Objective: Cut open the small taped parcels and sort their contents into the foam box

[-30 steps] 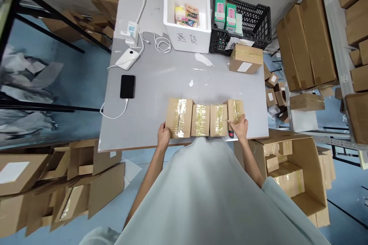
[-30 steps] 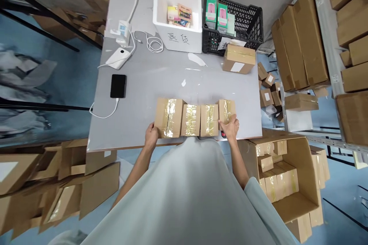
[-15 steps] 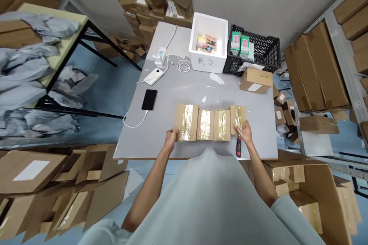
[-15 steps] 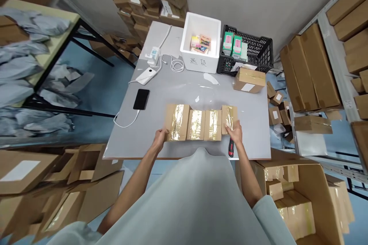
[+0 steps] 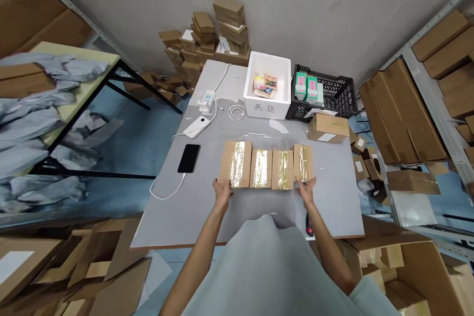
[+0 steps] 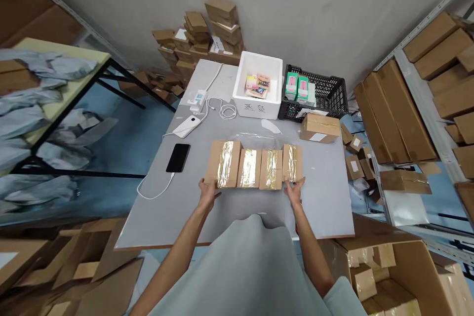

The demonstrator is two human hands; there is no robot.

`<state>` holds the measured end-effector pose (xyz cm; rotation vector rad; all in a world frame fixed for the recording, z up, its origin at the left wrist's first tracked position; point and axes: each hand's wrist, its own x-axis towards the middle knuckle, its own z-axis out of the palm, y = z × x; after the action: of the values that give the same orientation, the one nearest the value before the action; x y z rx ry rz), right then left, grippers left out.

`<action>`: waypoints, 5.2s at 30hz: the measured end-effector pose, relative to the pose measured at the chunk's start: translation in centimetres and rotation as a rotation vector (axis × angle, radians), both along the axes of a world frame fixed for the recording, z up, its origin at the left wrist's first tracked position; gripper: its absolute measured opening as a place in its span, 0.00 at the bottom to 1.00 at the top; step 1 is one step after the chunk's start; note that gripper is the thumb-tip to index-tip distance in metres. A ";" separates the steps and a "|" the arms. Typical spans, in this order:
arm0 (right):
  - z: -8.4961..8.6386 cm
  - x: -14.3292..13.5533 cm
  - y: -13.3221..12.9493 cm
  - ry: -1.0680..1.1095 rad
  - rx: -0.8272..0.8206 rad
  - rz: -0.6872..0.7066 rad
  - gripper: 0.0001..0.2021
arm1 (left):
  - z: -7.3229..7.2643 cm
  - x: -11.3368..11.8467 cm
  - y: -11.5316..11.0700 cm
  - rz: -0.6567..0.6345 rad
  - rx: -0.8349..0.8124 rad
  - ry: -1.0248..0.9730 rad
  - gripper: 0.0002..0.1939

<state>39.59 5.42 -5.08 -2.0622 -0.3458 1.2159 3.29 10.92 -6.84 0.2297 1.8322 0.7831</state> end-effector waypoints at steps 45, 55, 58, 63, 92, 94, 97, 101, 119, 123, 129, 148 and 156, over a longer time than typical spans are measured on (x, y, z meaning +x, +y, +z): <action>0.5 21.8 13.7 -0.723 -0.178 0.963 0.30 | 0.6 27.7 1.2 -0.787 0.251 -0.194 0.32; 3.1 26.1 25.0 -0.780 -0.024 1.036 0.40 | 2.6 32.8 2.1 -0.900 0.354 -0.183 0.32; 2.1 25.9 24.5 -0.775 -0.073 1.058 0.43 | 3.3 33.5 3.7 -0.882 0.432 -0.155 0.31; 0.1 25.3 19.2 -0.836 -0.058 1.093 0.51 | 2.9 33.3 2.5 -0.817 0.410 -0.148 0.28; 0.7 26.7 22.3 -0.893 -0.100 1.129 0.52 | 2.2 30.5 -6.2 -0.785 0.335 -0.250 0.28; 0.7 26.6 23.5 -0.921 -0.101 1.111 0.53 | 2.5 30.9 -4.8 -0.790 0.358 -0.242 0.28; 0.5 26.5 25.6 -0.943 -0.108 1.108 0.57 | 2.8 31.7 -2.6 -0.792 0.386 -0.243 0.28; 0.3 27.0 29.0 -0.942 -0.123 1.133 0.64 | 3.1 33.5 2.1 -0.793 0.429 -0.225 0.28; 0.6 28.5 34.6 -0.829 -0.367 1.285 0.84 | 2.8 40.1 9.1 -0.833 0.436 -0.185 0.21; 2.1 28.0 31.8 -0.872 -0.359 1.237 0.78 | 2.9 39.4 6.6 -0.833 0.411 -0.201 0.22; 4.7 25.4 25.1 -0.999 -0.369 1.098 0.72 | 3.6 35.5 2.4 -0.854 0.439 -0.246 0.26; 11.4 12.0 -7.7 -0.641 -0.234 0.878 0.61 | 2.5 13.1 -10.9 -0.566 0.251 -0.252 0.39; 9.6 -6.4 -8.8 -0.614 -0.154 1.533 0.65 | 1.4 3.0 -11.8 -0.477 0.224 -0.081 0.25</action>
<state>33.17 -3.42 4.53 -2.1259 -2.4730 1.2404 6.24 -0.90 -5.48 0.7392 1.5244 0.6448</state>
